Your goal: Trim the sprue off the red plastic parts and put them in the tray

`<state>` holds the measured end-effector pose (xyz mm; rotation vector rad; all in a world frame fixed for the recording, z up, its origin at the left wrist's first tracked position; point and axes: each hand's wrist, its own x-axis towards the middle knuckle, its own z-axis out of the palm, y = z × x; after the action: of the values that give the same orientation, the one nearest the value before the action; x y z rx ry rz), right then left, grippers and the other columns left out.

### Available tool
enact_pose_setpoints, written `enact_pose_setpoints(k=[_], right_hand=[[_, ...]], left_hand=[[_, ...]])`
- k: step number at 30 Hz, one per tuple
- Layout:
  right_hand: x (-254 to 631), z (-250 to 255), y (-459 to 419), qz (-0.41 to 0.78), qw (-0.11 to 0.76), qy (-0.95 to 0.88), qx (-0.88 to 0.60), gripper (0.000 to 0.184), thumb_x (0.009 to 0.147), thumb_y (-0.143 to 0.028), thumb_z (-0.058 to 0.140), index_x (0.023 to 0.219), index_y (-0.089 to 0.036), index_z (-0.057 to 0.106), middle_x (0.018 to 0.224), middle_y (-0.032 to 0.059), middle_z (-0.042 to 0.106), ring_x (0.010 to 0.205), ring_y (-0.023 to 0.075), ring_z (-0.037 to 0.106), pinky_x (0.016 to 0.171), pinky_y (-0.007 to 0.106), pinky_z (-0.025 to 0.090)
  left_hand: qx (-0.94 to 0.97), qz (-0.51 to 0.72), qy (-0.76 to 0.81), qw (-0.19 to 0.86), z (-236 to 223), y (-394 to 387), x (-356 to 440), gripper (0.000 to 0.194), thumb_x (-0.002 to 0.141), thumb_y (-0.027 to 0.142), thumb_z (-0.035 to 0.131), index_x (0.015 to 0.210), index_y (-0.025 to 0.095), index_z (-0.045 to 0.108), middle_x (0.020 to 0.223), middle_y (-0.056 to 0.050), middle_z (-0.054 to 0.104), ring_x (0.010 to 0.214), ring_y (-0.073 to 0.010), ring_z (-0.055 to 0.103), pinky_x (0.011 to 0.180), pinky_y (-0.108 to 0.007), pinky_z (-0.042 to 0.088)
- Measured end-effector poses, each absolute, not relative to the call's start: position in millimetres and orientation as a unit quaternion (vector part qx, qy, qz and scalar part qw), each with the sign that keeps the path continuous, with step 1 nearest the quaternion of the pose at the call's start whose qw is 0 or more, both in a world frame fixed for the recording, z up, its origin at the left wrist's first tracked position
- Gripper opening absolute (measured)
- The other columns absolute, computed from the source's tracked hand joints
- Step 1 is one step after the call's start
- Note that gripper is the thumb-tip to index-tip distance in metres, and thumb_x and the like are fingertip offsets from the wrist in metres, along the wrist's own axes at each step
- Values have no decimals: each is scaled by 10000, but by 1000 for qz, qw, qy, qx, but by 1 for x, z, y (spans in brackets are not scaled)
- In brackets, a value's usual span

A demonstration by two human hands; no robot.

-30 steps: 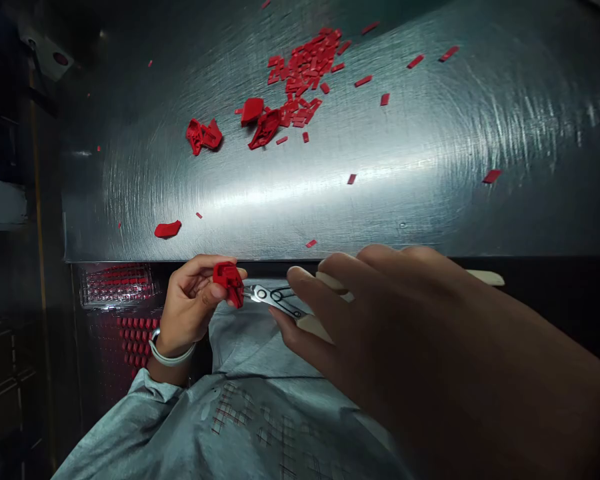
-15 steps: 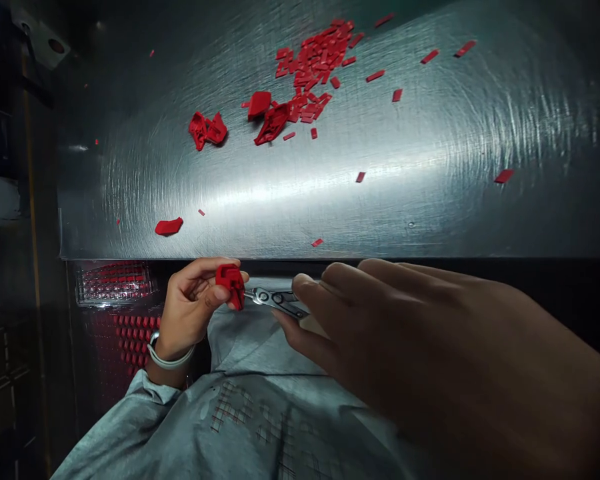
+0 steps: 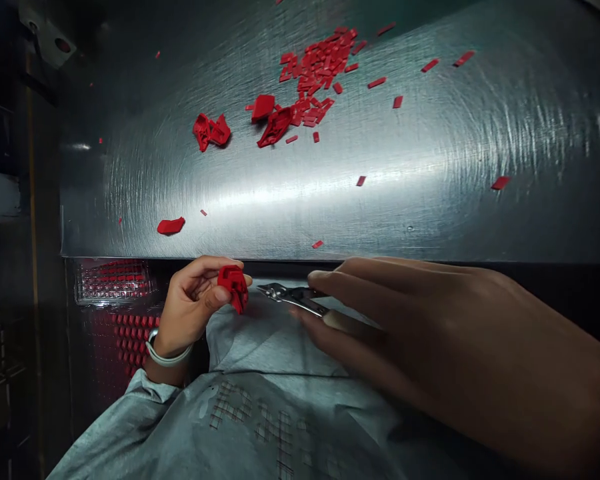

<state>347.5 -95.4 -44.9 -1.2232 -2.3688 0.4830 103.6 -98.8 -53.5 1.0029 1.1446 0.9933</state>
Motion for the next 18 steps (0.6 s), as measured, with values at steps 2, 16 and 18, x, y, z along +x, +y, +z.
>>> enact_pose_setpoints(k=[2, 16, 18], right_hand=[[348, -47, -97, 144, 209, -853, -455, 552, 1140, -388, 270, 835, -190, 686, 706, 57, 644, 548, 243, 621, 503, 370, 408], [341, -58, -106, 108, 280, -839, -454, 312, 1131, -351, 431, 982, -176, 642, 864, 96, 695, 674, 235, 623, 602, 399, 501], [341, -57, -106, 100, 282, -839, -454, 279, 1124, -351, 466, 1001, -178, 647, 848, 81, 690, 677, 227, 632, 607, 387, 512]], left_hand=[[442, 430, 495, 612, -55, -100, 102, 283, 847, 445, 872, 1056, 257, 841, 830, -34, 817, 745, -153, 788, 684, -189, 623], [515, 470, 426, 577, -56, -101, 97, 242, 941, 258, 789, 1181, 291, 787, 1066, -54, 813, 952, -160, 781, 806, -226, 643], [522, 475, 416, 574, -55, -102, 99, 244, 947, 243, 781, 1186, 295, 776, 1083, -51, 801, 965, -158, 773, 808, -229, 641]])
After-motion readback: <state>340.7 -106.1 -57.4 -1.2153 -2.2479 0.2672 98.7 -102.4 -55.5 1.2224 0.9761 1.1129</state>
